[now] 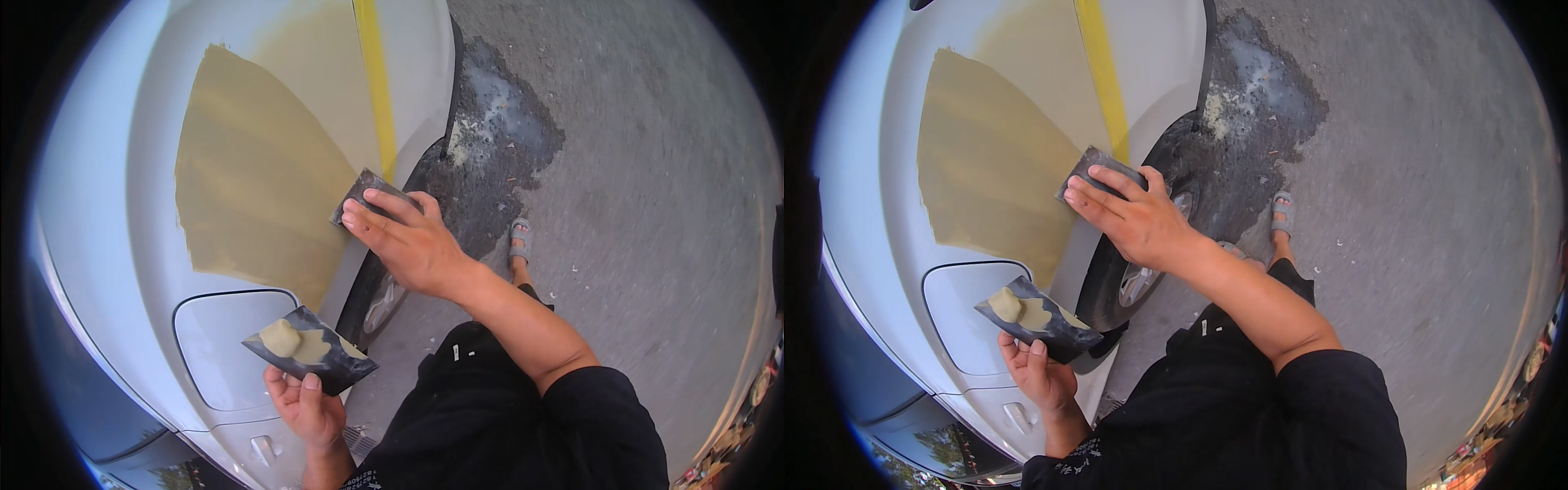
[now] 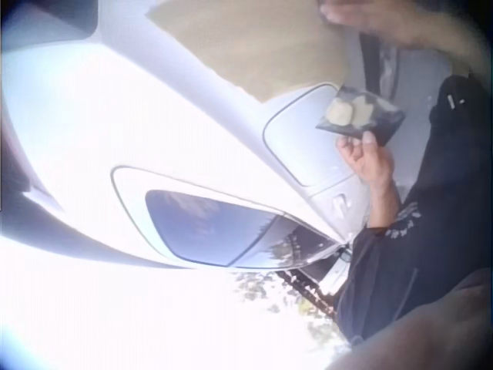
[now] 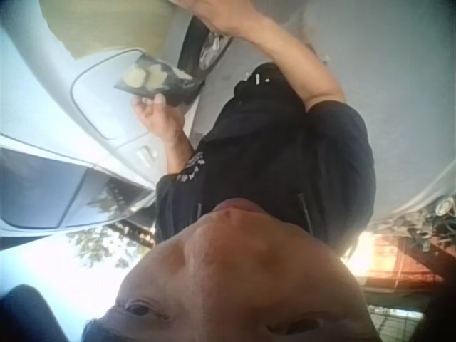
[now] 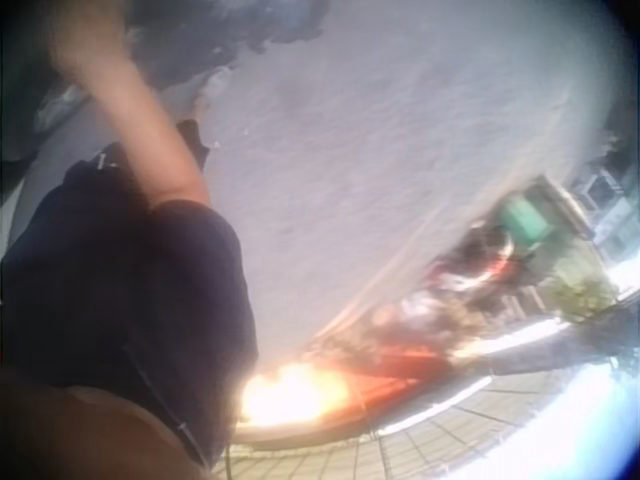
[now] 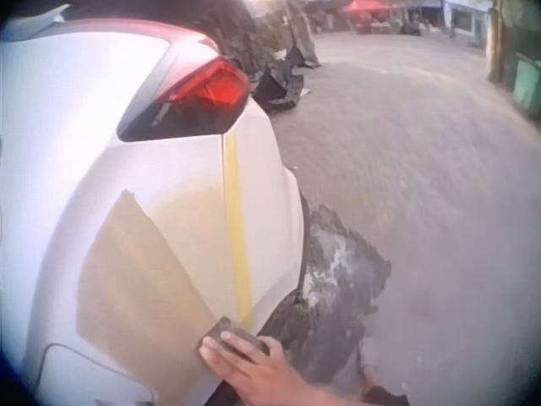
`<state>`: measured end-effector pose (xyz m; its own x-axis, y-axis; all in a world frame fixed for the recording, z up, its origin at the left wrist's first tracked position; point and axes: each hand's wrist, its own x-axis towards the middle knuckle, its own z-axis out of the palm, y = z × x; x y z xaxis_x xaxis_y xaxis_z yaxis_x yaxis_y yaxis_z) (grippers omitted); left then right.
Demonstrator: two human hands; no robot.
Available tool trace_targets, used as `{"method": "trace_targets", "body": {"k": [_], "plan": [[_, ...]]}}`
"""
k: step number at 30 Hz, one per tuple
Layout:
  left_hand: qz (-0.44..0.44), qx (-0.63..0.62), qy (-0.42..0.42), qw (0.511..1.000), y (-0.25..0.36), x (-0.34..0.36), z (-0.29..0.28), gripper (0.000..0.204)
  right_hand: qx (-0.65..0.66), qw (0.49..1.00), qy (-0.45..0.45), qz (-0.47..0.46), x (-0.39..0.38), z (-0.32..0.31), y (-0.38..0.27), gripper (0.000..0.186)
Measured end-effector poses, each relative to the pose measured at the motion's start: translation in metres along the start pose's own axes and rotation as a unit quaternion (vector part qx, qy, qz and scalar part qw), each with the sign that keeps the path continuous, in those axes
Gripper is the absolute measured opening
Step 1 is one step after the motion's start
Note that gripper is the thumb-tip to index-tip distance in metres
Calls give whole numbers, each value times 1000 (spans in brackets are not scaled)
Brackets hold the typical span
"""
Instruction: The person applies a beige filler paste to a taped-off area on the rear quarter panel of a white car using a metal spreader. The person repeatedly scoops filler from the spreader and smooths it over the surface, working within the yellow masking tape boundaries.
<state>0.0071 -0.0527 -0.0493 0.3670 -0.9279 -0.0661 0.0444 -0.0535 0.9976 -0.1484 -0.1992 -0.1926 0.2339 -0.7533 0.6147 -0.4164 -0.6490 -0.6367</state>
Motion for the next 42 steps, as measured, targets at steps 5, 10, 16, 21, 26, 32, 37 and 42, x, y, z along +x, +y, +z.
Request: {"method": "trace_targets", "body": {"k": [5,10,16,21,26,32,37,42], "plan": [[-1,10,-11,1000,1,0,-3,49,16,1000,7,10,-12,10,-1,55],[8,29,-10,1000,1,-1,-4,49,21,999,3,25,-21,17,-3,56],[-1,20,-13,1000,3,-1,3,50,20,999,5,25,-31,21,-2,58],[-22,-29,-18,999,5,0,8,49,79,993,-69,58,-41,0,-12,59],[-60,-92,25,994,13,2,35,44,469,876,-75,80,-31,-70,-59,54],[0,-94,45,995,25,6,54,44,371,911,-180,2,-40,-78,-50,58],[63,-97,47,992,37,6,62,44,126,984,-124,27,10,-84,-12,60],[45,-118,83,989,30,-9,55,49,-97,993,-41,-53,115,-90,15,55]]}}
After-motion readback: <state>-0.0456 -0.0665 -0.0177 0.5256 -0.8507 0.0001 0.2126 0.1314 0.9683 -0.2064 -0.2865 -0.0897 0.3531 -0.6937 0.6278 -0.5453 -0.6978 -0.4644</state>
